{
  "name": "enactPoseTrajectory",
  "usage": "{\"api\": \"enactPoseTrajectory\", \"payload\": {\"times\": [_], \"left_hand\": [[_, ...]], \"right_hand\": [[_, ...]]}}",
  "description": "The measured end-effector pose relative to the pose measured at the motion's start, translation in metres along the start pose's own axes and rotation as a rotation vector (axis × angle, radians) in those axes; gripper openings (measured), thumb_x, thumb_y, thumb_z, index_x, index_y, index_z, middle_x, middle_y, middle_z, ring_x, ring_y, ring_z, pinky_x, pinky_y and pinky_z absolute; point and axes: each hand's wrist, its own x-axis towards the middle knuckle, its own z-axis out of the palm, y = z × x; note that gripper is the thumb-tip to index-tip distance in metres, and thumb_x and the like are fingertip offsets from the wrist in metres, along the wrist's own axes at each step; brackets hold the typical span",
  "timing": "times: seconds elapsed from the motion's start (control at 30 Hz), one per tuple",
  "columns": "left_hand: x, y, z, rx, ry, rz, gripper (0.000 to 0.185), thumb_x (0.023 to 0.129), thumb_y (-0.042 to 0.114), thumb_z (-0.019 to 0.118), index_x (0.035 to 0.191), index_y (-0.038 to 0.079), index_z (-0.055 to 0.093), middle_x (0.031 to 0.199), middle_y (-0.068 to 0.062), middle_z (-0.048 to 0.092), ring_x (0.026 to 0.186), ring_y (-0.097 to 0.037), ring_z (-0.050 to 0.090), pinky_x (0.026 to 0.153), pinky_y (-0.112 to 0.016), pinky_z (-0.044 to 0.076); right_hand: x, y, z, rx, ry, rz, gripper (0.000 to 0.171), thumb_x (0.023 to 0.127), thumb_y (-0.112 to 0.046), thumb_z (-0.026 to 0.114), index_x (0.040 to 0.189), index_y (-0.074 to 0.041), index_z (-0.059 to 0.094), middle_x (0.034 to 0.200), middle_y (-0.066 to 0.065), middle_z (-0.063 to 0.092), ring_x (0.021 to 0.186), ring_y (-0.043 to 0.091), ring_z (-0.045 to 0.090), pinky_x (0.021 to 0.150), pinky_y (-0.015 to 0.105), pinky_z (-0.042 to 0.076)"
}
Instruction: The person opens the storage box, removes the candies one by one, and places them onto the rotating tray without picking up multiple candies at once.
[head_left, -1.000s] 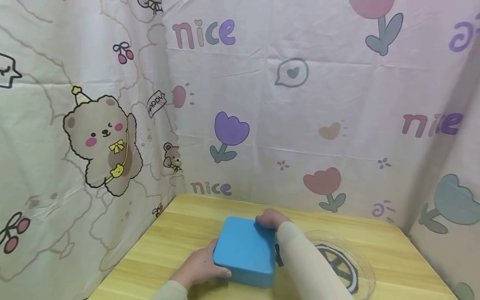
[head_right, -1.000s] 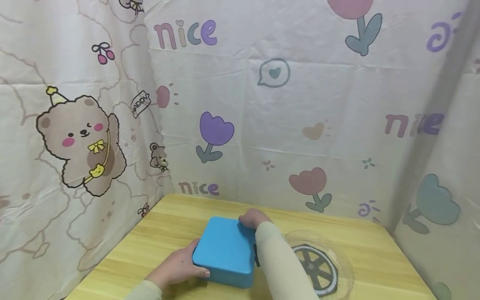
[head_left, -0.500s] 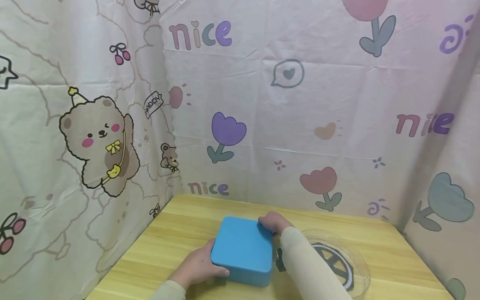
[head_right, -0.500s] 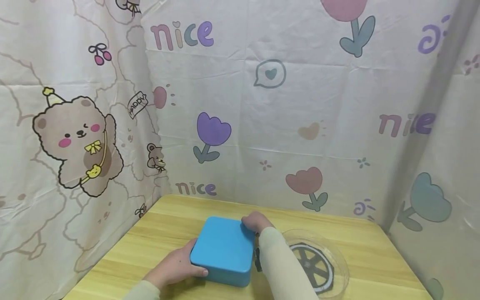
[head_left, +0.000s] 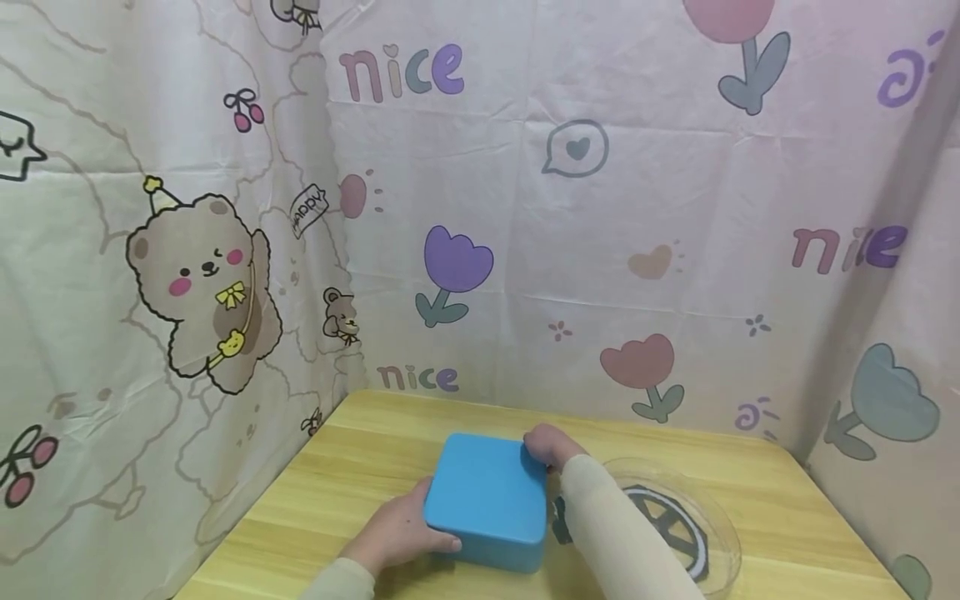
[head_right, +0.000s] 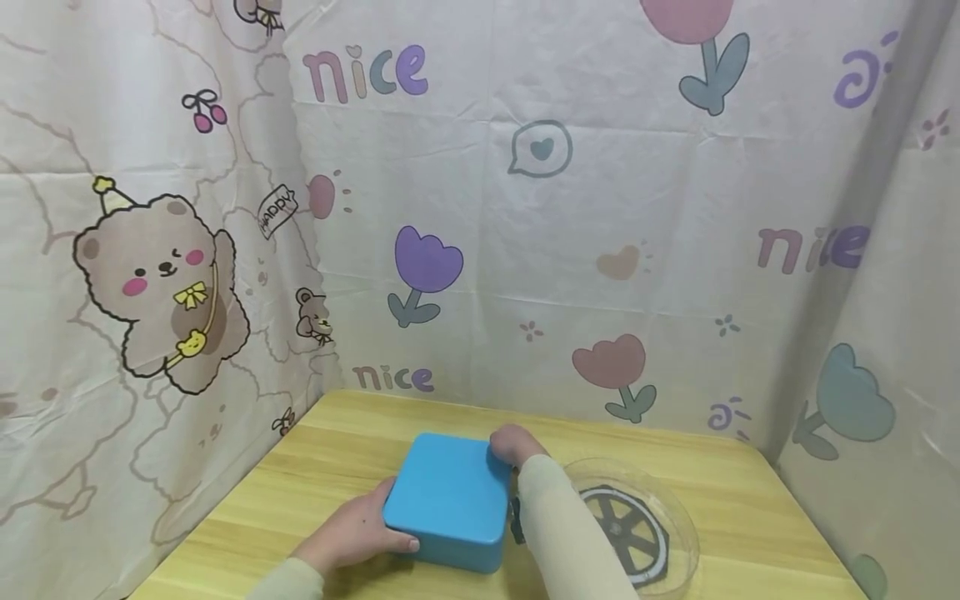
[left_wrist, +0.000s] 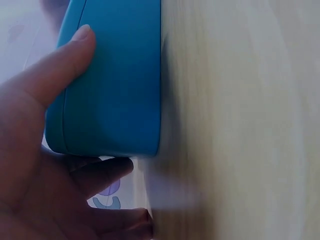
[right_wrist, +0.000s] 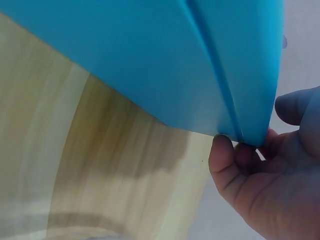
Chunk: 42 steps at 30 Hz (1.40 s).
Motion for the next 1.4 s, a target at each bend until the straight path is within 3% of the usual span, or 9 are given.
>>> {"api": "enactPoseTrajectory", "payload": {"times": [0.13, 0.3, 0.47, 0.6, 0.73, 1.0, 1.13, 1.27, 1.4], "left_hand": [[0.0, 0.001, 0.0, -0.019, -0.026, 0.035, 0.121, 0.066, 0.056, 0.089, 0.157, 0.001, 0.03, 0.142, -0.023, 0.055, 0.121, -0.047, 0.056, 0.096, -0.073, 0.039], [0.0, 0.006, -0.005, -0.048, -0.047, 0.04, 0.116, 0.074, 0.058, 0.083, 0.157, -0.001, 0.027, 0.145, -0.027, 0.05, 0.125, -0.049, 0.052, 0.099, -0.072, 0.038], [0.006, 0.013, -0.01, -0.045, 0.002, 0.038, 0.101, 0.087, 0.059, 0.071, 0.154, -0.006, 0.031, 0.149, -0.028, 0.045, 0.132, -0.049, 0.046, 0.106, -0.066, 0.036], [0.013, 0.022, -0.014, -0.057, 0.027, 0.04, 0.09, 0.092, 0.05, 0.069, 0.153, -0.005, 0.034, 0.149, -0.026, 0.046, 0.134, -0.047, 0.046, 0.107, -0.064, 0.036], [0.019, 0.027, -0.017, -0.056, 0.053, 0.013, 0.083, 0.093, 0.044, 0.07, 0.151, -0.005, 0.038, 0.148, -0.027, 0.047, 0.132, -0.047, 0.047, 0.107, -0.064, 0.037], [0.022, 0.029, -0.015, -0.002, 0.091, 0.01, 0.075, 0.093, 0.04, 0.07, 0.147, -0.006, 0.046, 0.146, -0.027, 0.049, 0.133, -0.048, 0.046, 0.107, -0.064, 0.037], [0.022, 0.031, -0.014, 0.007, 0.09, 0.023, 0.072, 0.093, 0.038, 0.07, 0.145, -0.007, 0.048, 0.145, -0.027, 0.05, 0.133, -0.048, 0.046, 0.107, -0.063, 0.037], [0.021, 0.033, -0.014, 0.017, 0.085, 0.028, 0.07, 0.092, 0.035, 0.071, 0.143, -0.009, 0.05, 0.143, -0.028, 0.052, 0.131, -0.048, 0.047, 0.106, -0.063, 0.038], [0.021, 0.035, -0.014, 0.043, 0.086, 0.04, 0.069, 0.09, 0.033, 0.073, 0.141, -0.01, 0.051, 0.141, -0.028, 0.054, 0.13, -0.048, 0.049, 0.105, -0.063, 0.039]], "right_hand": [[-0.008, 0.001, -0.001, -0.011, 0.046, -0.014, 0.025, 0.099, -0.016, 0.048, 0.091, 0.002, 0.063, 0.072, 0.008, 0.049, 0.057, 0.02, 0.05, 0.049, 0.032, 0.047], [-0.024, 0.002, -0.007, 0.02, 0.059, -0.03, 0.031, 0.095, -0.017, 0.055, 0.112, 0.008, 0.061, 0.09, 0.013, 0.06, 0.074, 0.025, 0.058, 0.062, 0.039, 0.053], [-0.044, 0.007, -0.009, 0.041, 0.093, -0.046, 0.043, 0.093, -0.019, 0.058, 0.122, 0.013, 0.057, 0.109, 0.022, 0.065, 0.089, 0.029, 0.063, 0.076, 0.044, 0.056], [-0.062, 0.006, -0.008, 0.137, 0.078, -0.019, 0.054, 0.093, -0.018, 0.06, 0.134, 0.016, 0.048, 0.118, 0.028, 0.062, 0.093, 0.032, 0.065, 0.071, 0.045, 0.059], [-0.081, 0.002, -0.008, 0.217, 0.064, -0.014, 0.061, 0.094, -0.019, 0.062, 0.14, 0.016, 0.043, 0.114, 0.025, 0.064, 0.089, 0.029, 0.066, 0.072, 0.044, 0.059], [-0.106, 0.005, 0.004, 0.202, 0.084, -0.095, 0.063, 0.093, -0.021, 0.065, 0.141, 0.015, 0.044, 0.122, 0.027, 0.063, 0.095, 0.031, 0.067, 0.079, 0.048, 0.058], [-0.11, 0.007, 0.01, 0.186, 0.094, -0.127, 0.061, 0.091, -0.018, 0.067, 0.139, 0.016, 0.047, 0.123, 0.029, 0.062, 0.102, 0.039, 0.065, 0.083, 0.052, 0.056], [-0.112, 0.006, 0.015, 0.133, 0.14, -0.156, 0.06, 0.087, -0.015, 0.069, 0.135, 0.015, 0.052, 0.127, 0.029, 0.061, 0.119, 0.048, 0.057, 0.098, 0.061, 0.047], [-0.113, 0.006, 0.019, 0.117, 0.172, -0.157, 0.057, 0.086, -0.011, 0.07, 0.134, 0.015, 0.053, 0.127, 0.029, 0.062, 0.121, 0.049, 0.056, 0.099, 0.062, 0.045]]}}
